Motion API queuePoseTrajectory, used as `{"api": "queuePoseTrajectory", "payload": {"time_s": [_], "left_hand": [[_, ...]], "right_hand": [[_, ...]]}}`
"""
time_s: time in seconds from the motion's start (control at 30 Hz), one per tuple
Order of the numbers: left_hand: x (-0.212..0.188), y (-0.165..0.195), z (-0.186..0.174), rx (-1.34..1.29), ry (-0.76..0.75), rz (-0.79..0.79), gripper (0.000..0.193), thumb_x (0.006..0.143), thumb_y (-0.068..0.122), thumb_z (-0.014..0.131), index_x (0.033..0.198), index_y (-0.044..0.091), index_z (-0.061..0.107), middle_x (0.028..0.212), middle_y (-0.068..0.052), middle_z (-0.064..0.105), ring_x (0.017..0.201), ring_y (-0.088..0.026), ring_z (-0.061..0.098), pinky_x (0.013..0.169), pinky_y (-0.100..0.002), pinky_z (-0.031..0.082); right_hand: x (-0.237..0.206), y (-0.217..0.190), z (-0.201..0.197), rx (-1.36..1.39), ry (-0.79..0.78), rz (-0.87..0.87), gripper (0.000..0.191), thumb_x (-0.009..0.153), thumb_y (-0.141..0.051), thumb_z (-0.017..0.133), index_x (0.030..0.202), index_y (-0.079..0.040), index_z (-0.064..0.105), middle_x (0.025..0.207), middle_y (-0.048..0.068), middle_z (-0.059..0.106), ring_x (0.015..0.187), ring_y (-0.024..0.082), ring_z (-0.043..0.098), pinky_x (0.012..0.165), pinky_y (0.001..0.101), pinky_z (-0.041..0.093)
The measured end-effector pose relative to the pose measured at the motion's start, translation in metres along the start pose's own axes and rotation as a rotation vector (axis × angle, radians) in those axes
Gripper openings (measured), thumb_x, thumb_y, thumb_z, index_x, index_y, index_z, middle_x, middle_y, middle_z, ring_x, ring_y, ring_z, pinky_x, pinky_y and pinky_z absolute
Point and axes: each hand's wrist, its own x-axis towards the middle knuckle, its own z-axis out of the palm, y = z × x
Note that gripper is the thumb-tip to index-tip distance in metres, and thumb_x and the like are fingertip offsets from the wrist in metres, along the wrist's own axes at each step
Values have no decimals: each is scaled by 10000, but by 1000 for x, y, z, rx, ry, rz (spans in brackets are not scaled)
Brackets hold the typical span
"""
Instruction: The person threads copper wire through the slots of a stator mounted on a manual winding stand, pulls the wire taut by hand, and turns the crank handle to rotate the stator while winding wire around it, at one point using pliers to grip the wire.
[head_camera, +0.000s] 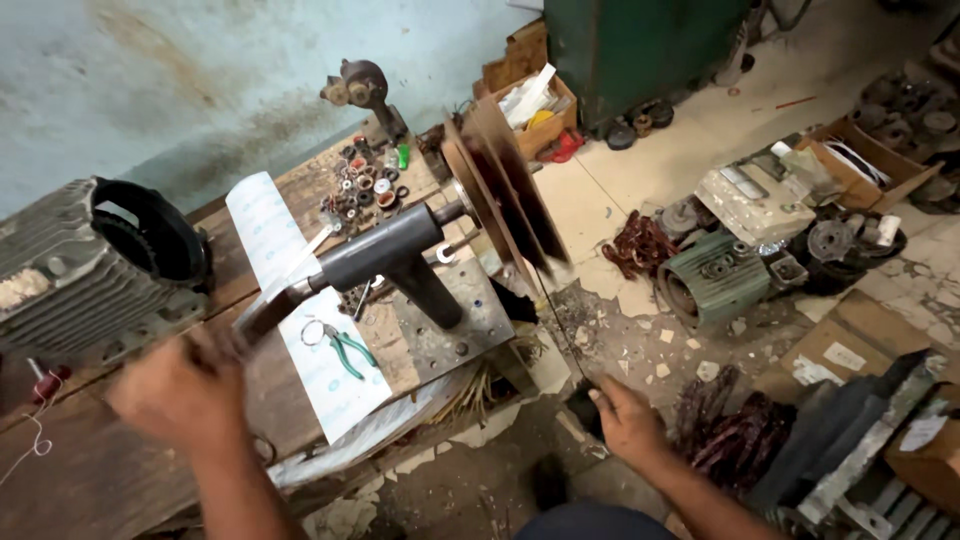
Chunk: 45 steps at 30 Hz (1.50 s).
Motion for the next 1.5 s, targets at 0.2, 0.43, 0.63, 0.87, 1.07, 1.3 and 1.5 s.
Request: {"api": "queuePoseTrajectory", "payload": {"time_s": [0.2,0.43,0.63,0.87,1.07,1.3,1.5], "left_hand": [[149,31,116,6,-24,103,268,917,337,748,730,148,713,759,-120,683,682,-334,661,593,-479,437],[2,86,159,1,-603,-18,370,969,397,597,812,118,783,823,-149,752,756,-370,738,670,-473,544],[-84,26,20,2,-776,-98,229,801,332,708,1000,266,801,890,-91,771,874,-307,748,794,-429,579],[84,-2,49,13,233,99,224,903,235,690,720,144,596,779,-30,651,760,-263,625,788,-428,443],[138,45,161,9,-26,50,222,829,345,786,717,161,729,761,-125,706,686,-342,678,617,-469,445],[-7,76,173,-274,-251,-4,166,871,301,705,832,146,748,815,-121,732,794,-363,699,767,-488,501],[-60,72,137,-158,-350,70,156,770,281,733,808,131,743,784,-123,727,770,-352,699,747,-515,478]], "right_hand": [[7,-5,8,-20,0,26,271,950,-191,642,1147,-13,697,1069,235,734,1011,417,704,855,429,557],[9,-10,12,-34,-1,-4,276,945,-188,642,1166,-26,681,1073,249,716,996,445,673,842,445,532],[1,-7,4,-15,-17,62,252,942,-173,632,1150,-41,685,1032,229,726,982,440,681,816,443,535],[4,-13,0,17,4,-28,235,952,-171,624,1136,-32,672,1002,226,720,944,425,696,792,433,542],[24,-25,7,12,-75,88,248,968,-169,618,1162,-20,658,994,228,707,919,422,682,774,440,529],[22,-23,6,17,8,-34,276,968,-200,626,1174,-26,680,1040,222,724,961,405,705,825,424,554],[14,-30,10,-23,39,-75,290,976,-205,637,1176,0,680,1094,240,718,1021,424,689,863,441,542]]}}
